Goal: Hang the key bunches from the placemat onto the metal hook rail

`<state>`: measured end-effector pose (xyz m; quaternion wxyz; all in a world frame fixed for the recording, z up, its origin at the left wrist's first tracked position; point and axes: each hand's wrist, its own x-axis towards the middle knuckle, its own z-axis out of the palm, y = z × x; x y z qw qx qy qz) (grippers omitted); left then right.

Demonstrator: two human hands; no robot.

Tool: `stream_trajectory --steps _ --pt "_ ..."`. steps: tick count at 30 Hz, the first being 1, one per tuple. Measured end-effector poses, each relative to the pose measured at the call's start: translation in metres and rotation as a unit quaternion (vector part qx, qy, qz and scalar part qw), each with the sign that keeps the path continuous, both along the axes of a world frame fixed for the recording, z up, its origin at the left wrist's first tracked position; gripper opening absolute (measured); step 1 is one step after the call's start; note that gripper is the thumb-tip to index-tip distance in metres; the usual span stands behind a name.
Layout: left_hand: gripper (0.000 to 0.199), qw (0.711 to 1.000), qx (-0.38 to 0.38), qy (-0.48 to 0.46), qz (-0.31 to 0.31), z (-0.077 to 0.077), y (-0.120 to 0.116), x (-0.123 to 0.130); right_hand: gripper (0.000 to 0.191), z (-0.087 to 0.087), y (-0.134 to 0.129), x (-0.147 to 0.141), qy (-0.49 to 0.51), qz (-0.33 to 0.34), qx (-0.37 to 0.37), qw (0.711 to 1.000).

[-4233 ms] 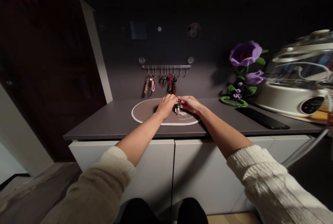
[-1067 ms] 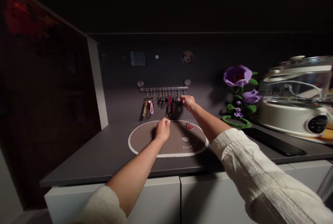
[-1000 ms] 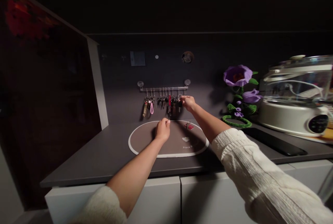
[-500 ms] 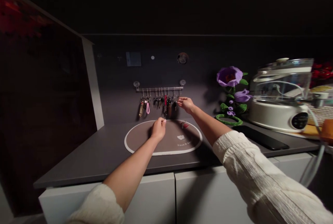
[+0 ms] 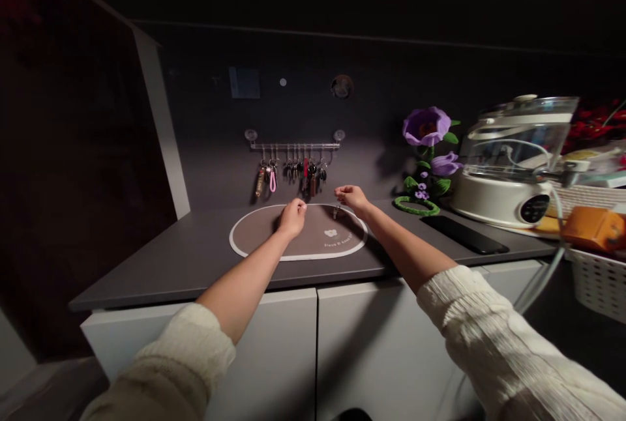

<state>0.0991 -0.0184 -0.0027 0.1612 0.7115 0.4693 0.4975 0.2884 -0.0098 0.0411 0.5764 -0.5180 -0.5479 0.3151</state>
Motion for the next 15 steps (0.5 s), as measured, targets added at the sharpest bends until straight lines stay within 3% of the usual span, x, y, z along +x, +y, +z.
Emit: stream_trajectory --steps 6,15 --pt "0.011 1.000 -0.004 0.007 -0.016 0.000 -0.001 -0.001 0.004 -0.024 0.001 0.016 -0.196 -0.108 0.018 0.975" --pt "0.010 0.997 -0.038 0.001 -0.065 -0.002 -0.002 0.002 0.015 -0.029 0.009 0.023 -0.313 -0.109 0.008 0.943"
